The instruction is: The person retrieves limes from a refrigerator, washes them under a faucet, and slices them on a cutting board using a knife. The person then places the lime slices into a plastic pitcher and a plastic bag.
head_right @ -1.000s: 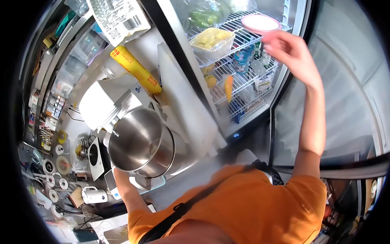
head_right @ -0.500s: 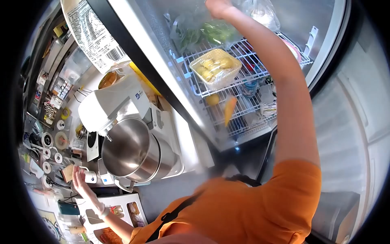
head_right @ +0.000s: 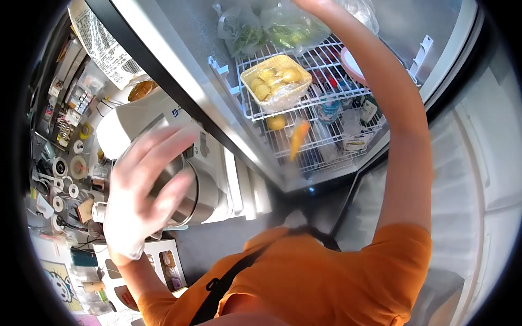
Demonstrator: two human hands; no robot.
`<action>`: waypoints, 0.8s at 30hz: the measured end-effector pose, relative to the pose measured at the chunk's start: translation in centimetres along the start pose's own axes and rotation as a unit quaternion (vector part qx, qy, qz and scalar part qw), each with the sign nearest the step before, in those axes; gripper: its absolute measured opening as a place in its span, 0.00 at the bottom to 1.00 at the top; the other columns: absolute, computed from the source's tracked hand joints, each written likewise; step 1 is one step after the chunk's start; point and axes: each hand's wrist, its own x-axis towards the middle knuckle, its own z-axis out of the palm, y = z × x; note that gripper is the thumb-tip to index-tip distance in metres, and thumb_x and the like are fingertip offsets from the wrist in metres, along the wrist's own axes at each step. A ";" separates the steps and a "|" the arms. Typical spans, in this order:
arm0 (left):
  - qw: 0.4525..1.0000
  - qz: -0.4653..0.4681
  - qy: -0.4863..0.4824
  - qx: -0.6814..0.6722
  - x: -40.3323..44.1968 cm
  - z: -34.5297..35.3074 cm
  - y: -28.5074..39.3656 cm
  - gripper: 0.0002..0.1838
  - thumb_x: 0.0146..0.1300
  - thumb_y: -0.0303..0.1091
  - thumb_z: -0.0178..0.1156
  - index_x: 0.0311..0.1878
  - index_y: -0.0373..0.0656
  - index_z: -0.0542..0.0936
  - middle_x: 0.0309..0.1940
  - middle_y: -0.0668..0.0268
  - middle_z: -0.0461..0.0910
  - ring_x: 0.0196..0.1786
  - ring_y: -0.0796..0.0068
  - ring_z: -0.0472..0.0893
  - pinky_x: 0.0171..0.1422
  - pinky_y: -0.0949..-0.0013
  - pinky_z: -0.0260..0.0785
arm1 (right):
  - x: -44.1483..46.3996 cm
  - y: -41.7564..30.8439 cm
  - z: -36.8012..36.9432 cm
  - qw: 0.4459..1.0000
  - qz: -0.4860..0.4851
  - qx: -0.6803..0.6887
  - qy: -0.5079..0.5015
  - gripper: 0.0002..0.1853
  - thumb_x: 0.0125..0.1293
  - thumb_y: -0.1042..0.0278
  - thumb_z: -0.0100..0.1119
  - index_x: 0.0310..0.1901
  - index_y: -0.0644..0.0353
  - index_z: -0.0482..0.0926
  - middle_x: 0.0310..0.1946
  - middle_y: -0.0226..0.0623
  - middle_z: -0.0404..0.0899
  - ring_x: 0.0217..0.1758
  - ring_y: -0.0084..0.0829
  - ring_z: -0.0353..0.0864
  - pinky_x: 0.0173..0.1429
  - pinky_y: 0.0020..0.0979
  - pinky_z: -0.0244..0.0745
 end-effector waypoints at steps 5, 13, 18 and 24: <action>0.992 0.047 0.015 0.114 7.3 5.1 0.8 0.20 0.55 0.29 0.59 0.51 0.35 0.73 0.48 0.52 0.75 0.47 0.52 0.76 0.50 0.61 0.71 | 1.0 3.5 3.4 0.957 -0.011 0.020 -0.289 0.19 0.52 0.57 0.62 0.35 0.68 0.78 0.37 0.53 0.80 0.40 0.44 0.78 0.44 0.41 0.73; 0.971 0.010 -0.094 0.218 11.7 14.3 -2.5 0.31 0.54 0.35 0.61 0.60 0.37 0.64 0.56 0.55 0.68 0.60 0.54 0.69 0.61 0.57 0.64 | -1.2 1.4 3.9 0.877 -0.021 -0.094 -0.470 0.35 0.53 0.41 0.59 0.53 0.65 0.73 0.60 0.52 0.65 0.58 0.43 0.71 0.59 0.38 0.65; 0.948 0.052 -0.170 0.264 13.1 16.1 -3.0 0.37 0.47 0.30 0.65 0.62 0.41 0.63 0.60 0.59 0.64 0.65 0.56 0.63 0.63 0.55 0.60 | 1.4 3.0 4.9 0.977 0.009 -0.051 -0.207 0.28 0.52 0.47 0.61 0.40 0.70 0.77 0.38 0.52 0.80 0.43 0.44 0.79 0.47 0.40 0.73; 0.942 0.047 -0.197 0.268 12.4 15.6 -3.1 0.34 0.45 0.28 0.65 0.59 0.41 0.66 0.54 0.61 0.68 0.63 0.58 0.66 0.60 0.57 0.62 | 0.0 5.4 8.9 0.990 0.072 0.028 -0.116 0.20 0.51 0.58 0.61 0.40 0.67 0.79 0.32 0.50 0.81 0.37 0.48 0.80 0.47 0.40 0.73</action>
